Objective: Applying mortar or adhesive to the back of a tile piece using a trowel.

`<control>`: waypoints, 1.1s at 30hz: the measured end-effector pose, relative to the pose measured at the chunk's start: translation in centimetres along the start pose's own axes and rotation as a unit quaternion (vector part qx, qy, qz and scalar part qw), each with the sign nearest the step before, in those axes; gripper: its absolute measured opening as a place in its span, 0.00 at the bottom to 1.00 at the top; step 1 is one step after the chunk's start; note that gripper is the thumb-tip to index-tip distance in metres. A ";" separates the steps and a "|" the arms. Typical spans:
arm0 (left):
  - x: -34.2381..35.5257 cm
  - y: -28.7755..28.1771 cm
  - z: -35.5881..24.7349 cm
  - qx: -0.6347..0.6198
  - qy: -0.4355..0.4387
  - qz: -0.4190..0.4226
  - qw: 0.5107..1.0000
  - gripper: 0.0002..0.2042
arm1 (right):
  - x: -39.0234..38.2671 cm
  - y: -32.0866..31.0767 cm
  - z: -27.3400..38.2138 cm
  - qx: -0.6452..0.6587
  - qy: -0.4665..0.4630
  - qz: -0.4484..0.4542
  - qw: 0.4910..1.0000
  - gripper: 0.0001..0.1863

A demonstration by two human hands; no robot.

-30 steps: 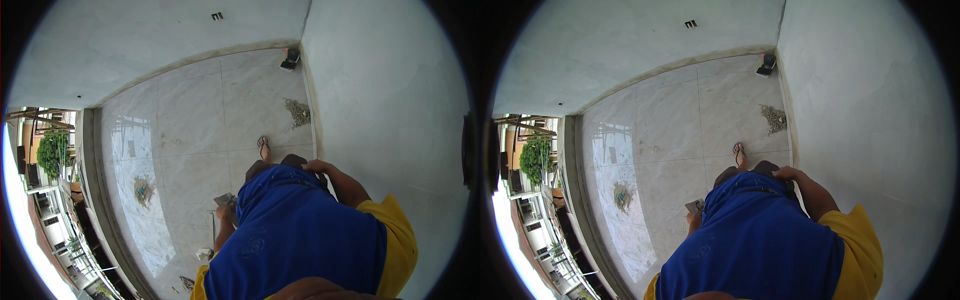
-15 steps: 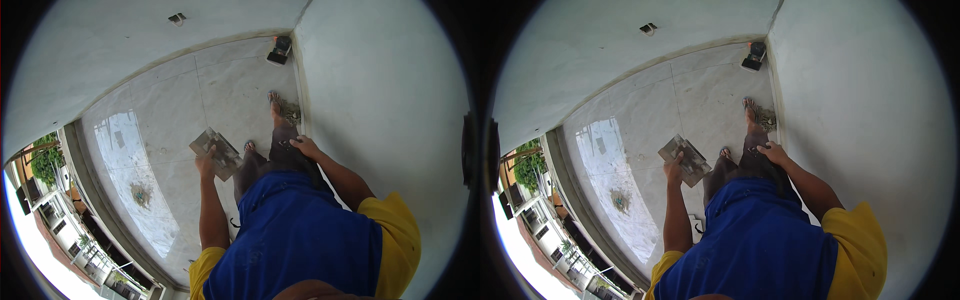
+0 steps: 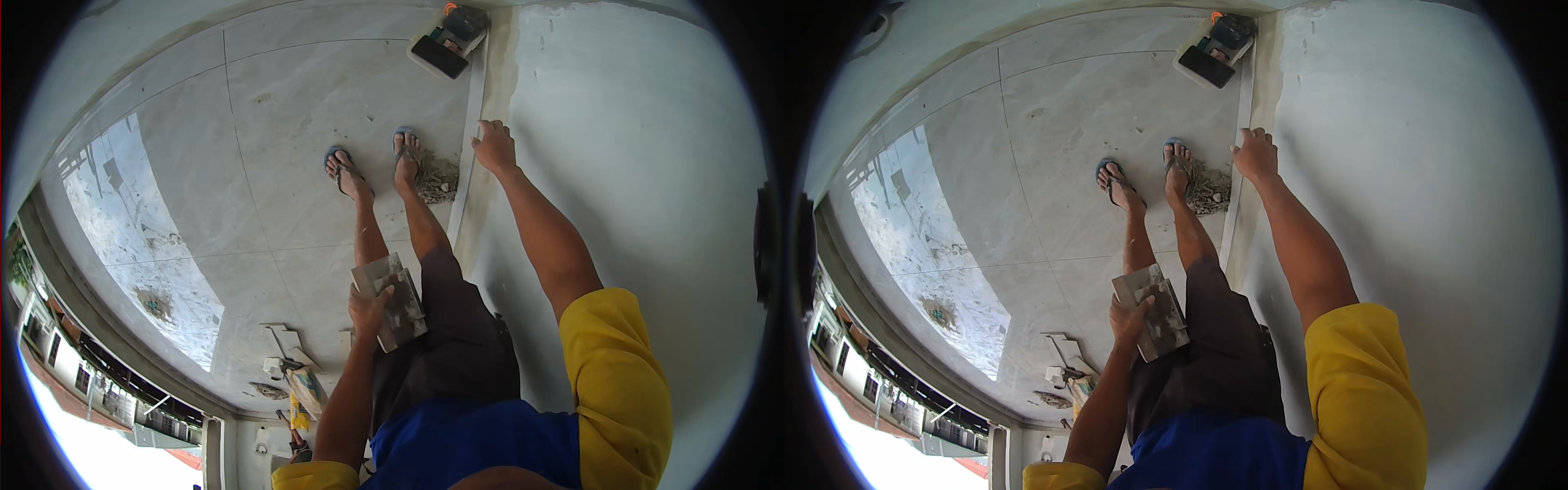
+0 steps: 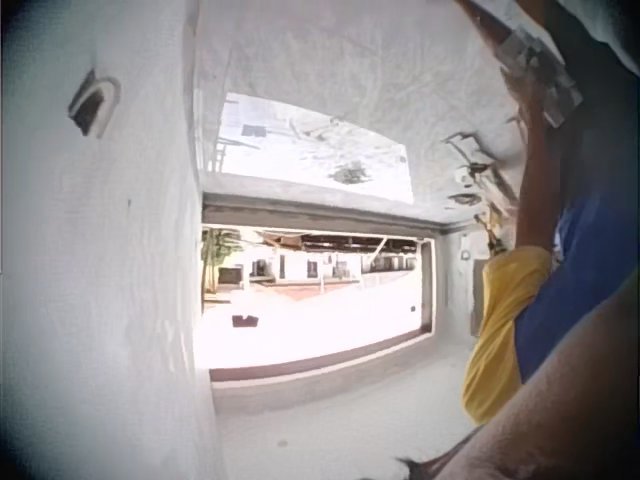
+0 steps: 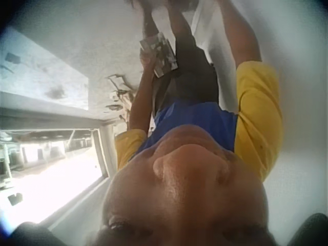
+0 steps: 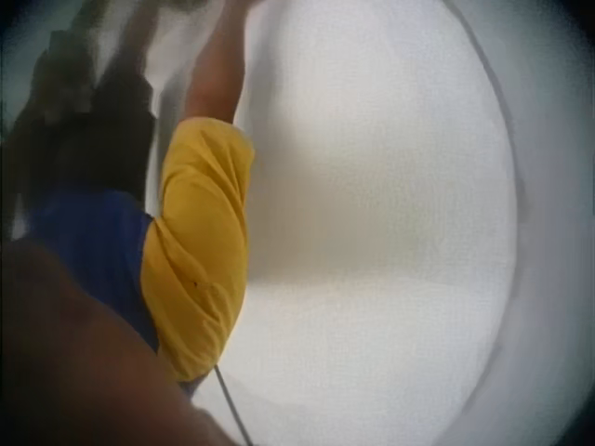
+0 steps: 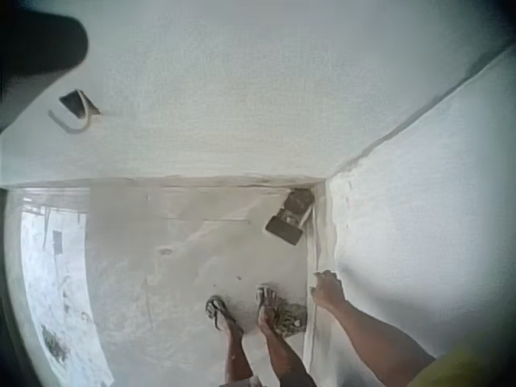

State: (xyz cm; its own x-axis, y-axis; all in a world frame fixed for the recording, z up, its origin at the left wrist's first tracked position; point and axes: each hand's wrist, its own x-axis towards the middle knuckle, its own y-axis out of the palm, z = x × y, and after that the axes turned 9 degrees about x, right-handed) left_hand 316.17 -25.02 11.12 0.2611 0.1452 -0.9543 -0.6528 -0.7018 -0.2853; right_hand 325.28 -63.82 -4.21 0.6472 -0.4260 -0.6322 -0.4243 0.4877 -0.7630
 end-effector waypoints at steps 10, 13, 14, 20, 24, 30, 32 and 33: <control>3.5 3.4 0.9 0.180 -0.066 -0.031 0.981 0.38 | 17.9 4.2 2.2 -0.149 -0.163 -0.108 0.969 0.32; 3.9 3.3 -0.4 0.193 -0.078 -0.020 0.978 0.37 | 20.5 5.0 1.8 -0.160 -0.196 -0.112 0.961 0.32; 4.2 3.5 -0.9 0.213 -0.075 -0.028 0.974 0.37 | 21.2 5.2 1.6 -0.206 -0.167 -0.085 0.960 0.30; 4.8 3.2 -3.3 0.233 -0.069 -0.016 0.970 0.38 | 23.2 5.1 1.2 -0.202 -0.185 -0.105 0.956 0.27; 5.1 3.0 -4.5 0.243 -0.057 -0.012 0.968 0.39 | 23.8 4.5 1.2 -0.222 -0.174 -0.079 0.956 0.28; 5.2 3.0 -5.6 0.237 -0.065 -0.005 0.969 0.39 | 25.0 4.2 1.0 -0.153 -0.184 -0.154 0.959 0.29; 5.2 3.0 -5.8 0.229 -0.055 -0.007 0.972 0.39 | 25.4 4.2 0.6 -0.147 -0.174 -0.175 0.958 0.30; 5.3 3.0 -6.0 0.225 -0.055 -0.005 0.973 0.39 | 25.6 4.2 0.4 -0.154 -0.128 -0.172 0.965 0.31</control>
State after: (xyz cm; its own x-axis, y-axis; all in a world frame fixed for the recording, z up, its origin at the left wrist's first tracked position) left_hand 319.81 -30.53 5.73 0.2072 0.2424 -0.9478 -0.9023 -0.3271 -0.2809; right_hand 340.33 -72.39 -23.56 0.9011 -0.3018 -0.3114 -0.2996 0.0859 -0.9502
